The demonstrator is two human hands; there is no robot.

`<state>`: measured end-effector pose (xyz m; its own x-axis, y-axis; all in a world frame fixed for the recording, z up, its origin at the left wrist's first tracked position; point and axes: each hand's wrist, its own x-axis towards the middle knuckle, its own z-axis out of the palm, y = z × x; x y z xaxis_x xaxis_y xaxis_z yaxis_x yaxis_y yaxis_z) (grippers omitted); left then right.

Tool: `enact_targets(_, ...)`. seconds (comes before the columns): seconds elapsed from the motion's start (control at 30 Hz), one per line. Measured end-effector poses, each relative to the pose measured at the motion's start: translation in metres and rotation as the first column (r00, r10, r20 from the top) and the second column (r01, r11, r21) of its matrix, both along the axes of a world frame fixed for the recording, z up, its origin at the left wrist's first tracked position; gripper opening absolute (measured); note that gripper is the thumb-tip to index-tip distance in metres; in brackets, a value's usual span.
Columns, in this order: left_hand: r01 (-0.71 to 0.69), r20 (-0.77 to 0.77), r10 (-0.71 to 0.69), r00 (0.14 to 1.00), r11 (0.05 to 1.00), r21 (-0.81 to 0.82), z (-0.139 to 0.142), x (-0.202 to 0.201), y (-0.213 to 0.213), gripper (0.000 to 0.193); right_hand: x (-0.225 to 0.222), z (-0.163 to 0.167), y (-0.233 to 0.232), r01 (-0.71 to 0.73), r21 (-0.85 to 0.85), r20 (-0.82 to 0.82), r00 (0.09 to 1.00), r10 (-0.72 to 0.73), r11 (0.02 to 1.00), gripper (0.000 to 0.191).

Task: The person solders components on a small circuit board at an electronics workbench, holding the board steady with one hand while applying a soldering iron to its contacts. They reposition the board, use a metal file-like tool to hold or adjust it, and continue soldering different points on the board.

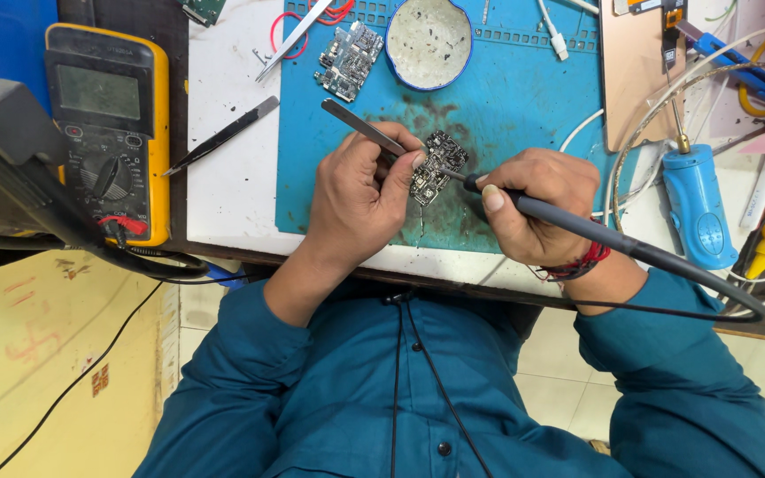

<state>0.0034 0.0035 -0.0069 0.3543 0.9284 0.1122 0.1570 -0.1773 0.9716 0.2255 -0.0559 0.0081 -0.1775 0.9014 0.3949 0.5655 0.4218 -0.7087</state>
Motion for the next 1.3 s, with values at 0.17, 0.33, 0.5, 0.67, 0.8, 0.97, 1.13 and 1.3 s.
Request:
enact_targets(0.17,0.000,-0.003,0.000,1.000,1.000,-0.002,0.0003,0.0001,0.0004,0.011,0.0000,-0.0003,0.0002,-0.001,0.003,-0.003,1.000,0.001,1.000,0.012)
enact_targets(0.33,-0.001,-0.009,0.001,1.000,1.000,0.001,0.0002,0.0003,0.0000,0.011,0.0009,0.0001,-0.0007,-0.001,0.002,0.006,1.000,0.001,1.000,0.012)
enact_targets(0.5,-0.002,-0.005,0.002,1.000,1.000,0.002,0.0002,0.0003,0.0000,0.011,0.0001,-0.0004,-0.0006,0.005,0.007,0.003,1.000,-0.005,1.000,0.012)
enact_targets(0.67,-0.005,-0.005,0.005,1.000,1.000,-0.004,0.0001,0.0005,0.0000,0.011,-0.0002,-0.0003,-0.0003,0.001,0.013,-0.001,1.000,-0.001,1.000,0.012)
enact_targets(0.8,-0.002,-0.004,0.002,1.000,1.000,0.004,0.0003,0.0001,0.0001,0.011,-0.0005,-0.0002,0.0002,-0.001,0.013,-0.002,1.000,0.001,1.000,0.012)
enact_targets(0.97,-0.001,-0.011,0.001,1.000,1.000,0.005,0.0008,0.0002,0.0009,0.011,-0.0003,0.0009,-0.0002,-0.003,0.007,0.004,1.000,0.003,1.000,0.012)
enact_targets(1.13,-0.001,-0.017,0.001,1.000,1.000,-0.011,0.0011,0.0007,0.0007,0.010,0.0002,0.0007,-0.0004,0.002,-0.001,0.005,1.000,-0.002,1.000,0.011)
enact_targets(1.3,-0.004,-0.019,0.004,1.000,1.000,0.011,0.0011,0.0009,0.0006,0.011,0.0000,0.0003,-0.0002,0.006,0.000,0.009,1.000,-0.006,1.000,0.010)
